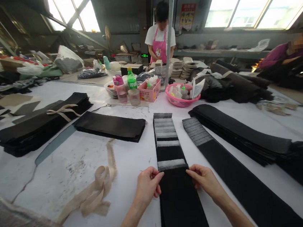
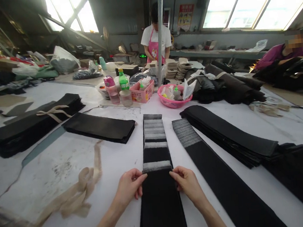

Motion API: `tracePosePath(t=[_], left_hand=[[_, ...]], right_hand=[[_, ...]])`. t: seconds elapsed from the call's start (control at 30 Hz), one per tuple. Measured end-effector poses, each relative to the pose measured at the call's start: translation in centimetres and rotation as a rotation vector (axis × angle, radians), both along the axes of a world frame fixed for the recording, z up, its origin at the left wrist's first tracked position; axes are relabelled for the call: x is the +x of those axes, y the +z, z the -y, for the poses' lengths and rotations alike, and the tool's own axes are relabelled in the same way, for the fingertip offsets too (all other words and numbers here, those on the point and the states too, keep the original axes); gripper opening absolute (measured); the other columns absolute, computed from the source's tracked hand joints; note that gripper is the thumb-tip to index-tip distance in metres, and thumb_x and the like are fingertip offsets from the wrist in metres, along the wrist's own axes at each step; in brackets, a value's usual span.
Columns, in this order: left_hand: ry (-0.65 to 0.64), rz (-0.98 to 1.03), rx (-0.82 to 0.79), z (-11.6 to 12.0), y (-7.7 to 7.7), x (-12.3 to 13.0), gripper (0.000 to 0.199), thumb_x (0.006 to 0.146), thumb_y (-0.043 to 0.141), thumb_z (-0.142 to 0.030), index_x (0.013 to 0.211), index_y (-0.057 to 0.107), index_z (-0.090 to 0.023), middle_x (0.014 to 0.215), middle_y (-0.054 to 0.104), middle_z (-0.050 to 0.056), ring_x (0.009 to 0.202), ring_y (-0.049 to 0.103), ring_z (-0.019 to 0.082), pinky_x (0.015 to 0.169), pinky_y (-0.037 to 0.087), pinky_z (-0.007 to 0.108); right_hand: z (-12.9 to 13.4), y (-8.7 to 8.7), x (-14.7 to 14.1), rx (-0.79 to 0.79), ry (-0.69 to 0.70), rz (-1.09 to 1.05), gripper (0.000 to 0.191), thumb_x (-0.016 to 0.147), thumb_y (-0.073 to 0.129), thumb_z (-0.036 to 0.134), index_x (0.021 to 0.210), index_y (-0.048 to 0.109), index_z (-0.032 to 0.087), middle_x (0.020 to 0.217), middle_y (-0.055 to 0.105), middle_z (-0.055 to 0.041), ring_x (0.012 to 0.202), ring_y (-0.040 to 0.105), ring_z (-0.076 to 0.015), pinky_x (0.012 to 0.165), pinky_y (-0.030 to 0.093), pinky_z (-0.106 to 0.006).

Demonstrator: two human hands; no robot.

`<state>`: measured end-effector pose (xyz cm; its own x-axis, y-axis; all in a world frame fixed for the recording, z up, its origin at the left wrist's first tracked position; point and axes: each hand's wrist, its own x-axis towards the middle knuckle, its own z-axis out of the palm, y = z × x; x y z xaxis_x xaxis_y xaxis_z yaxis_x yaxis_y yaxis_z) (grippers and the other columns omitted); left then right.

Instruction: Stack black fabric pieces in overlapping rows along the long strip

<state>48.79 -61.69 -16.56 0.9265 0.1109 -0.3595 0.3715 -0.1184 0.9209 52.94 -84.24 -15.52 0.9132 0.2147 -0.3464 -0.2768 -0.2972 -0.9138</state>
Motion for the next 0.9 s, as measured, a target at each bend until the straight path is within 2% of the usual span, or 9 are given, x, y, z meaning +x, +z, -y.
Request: tracePosePath(t=[0.13,0.3,0.57,0.9], left_hand=[[-0.027,-0.013,-0.011,0.0,-0.1,0.2,0.025,0.082,0.054,-0.039,0.068,0.049,-0.019,0.036,0.055,-0.004,0.026,0.046,0.009,0.028,0.029,0.014],[-0.042,0.001,0.019,-0.4,0.0,0.8,0.027,0.083,0.052,-0.039,0.066,0.049,-0.019,0.036,0.053,-0.005,0.026,0.047,0.009,0.027,0.029,0.014],[-0.001,-0.018,0.108,0.0,0.4,1.7,0.025,0.083,0.053,-0.036,0.065,0.049,-0.019,0.036,0.049,-0.007,0.026,0.045,0.008,0.025,0.027,0.013],[0.031,-0.036,0.107,0.0,-0.3,2.0,0.025,0.083,0.053,-0.037,0.067,0.048,-0.019,0.046,0.052,-0.007,0.028,0.050,0.009,0.023,0.030,0.014]], right_hand=[[-0.1,-0.6,0.1,-0.111,-0.019,0.044,0.032,0.078,0.059,0.048,0.068,0.054,0.018,0.048,0.043,0.0058,0.042,0.041,-0.0094,0.040,0.027,-0.021],[-0.1,-1.1,0.6,-0.250,0.019,0.161,0.032,0.083,0.054,0.045,0.066,0.055,0.018,0.052,0.046,0.0043,0.046,0.044,-0.0103,0.045,0.032,-0.022],[-0.3,-1.3,1.5,-0.514,-0.012,0.226,0.031,0.082,0.051,0.046,0.065,0.057,0.021,0.051,0.056,0.0016,0.048,0.052,-0.0141,0.045,0.032,-0.023],[-0.5,-0.8,1.8,-0.561,0.027,0.133,0.031,0.083,0.050,0.046,0.065,0.056,0.021,0.049,0.058,0.0036,0.041,0.054,-0.0125,0.045,0.032,-0.022]])
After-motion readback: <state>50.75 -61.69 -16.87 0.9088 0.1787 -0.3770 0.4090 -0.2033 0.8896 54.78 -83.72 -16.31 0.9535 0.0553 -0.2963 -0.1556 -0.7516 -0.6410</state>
